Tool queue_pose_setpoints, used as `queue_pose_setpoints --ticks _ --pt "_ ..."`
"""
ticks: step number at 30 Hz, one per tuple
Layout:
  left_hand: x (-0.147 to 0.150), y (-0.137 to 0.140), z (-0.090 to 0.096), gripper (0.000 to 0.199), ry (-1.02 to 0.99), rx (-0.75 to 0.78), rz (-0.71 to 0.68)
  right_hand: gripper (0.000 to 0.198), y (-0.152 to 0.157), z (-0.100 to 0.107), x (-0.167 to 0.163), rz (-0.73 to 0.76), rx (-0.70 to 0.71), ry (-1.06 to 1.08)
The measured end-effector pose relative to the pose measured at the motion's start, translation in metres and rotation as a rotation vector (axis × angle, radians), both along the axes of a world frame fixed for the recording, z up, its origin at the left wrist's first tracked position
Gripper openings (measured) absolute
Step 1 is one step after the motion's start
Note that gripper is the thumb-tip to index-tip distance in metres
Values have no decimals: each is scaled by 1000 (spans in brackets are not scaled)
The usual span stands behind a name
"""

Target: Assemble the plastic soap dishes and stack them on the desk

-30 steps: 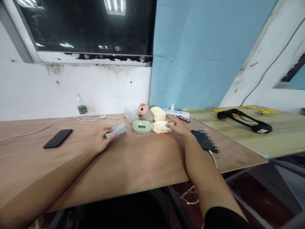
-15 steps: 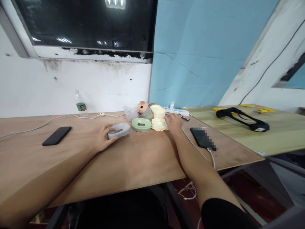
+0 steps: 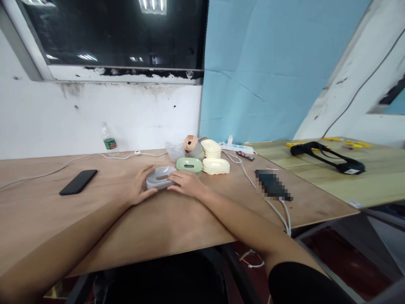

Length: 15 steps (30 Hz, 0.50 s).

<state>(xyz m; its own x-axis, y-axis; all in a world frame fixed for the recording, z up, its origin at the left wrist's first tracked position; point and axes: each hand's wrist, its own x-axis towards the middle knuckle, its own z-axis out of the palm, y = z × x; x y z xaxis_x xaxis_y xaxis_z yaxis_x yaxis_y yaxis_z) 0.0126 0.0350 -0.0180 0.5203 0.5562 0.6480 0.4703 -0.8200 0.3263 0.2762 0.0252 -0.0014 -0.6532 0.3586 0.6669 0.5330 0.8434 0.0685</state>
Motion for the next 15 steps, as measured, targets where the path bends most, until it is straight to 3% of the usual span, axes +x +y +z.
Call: queue_pose_setpoints --ticks 3,10,15 --pt "6 1 -3 80 -19 0 62 29 10 2 15 -130 7 131" --pt "3 9 -11 52 142 -70 145 25 32 2 57 -462 -81 206" --pt "0 12 -12 47 206 -125 110 28 38 0 68 -587 -165 178"
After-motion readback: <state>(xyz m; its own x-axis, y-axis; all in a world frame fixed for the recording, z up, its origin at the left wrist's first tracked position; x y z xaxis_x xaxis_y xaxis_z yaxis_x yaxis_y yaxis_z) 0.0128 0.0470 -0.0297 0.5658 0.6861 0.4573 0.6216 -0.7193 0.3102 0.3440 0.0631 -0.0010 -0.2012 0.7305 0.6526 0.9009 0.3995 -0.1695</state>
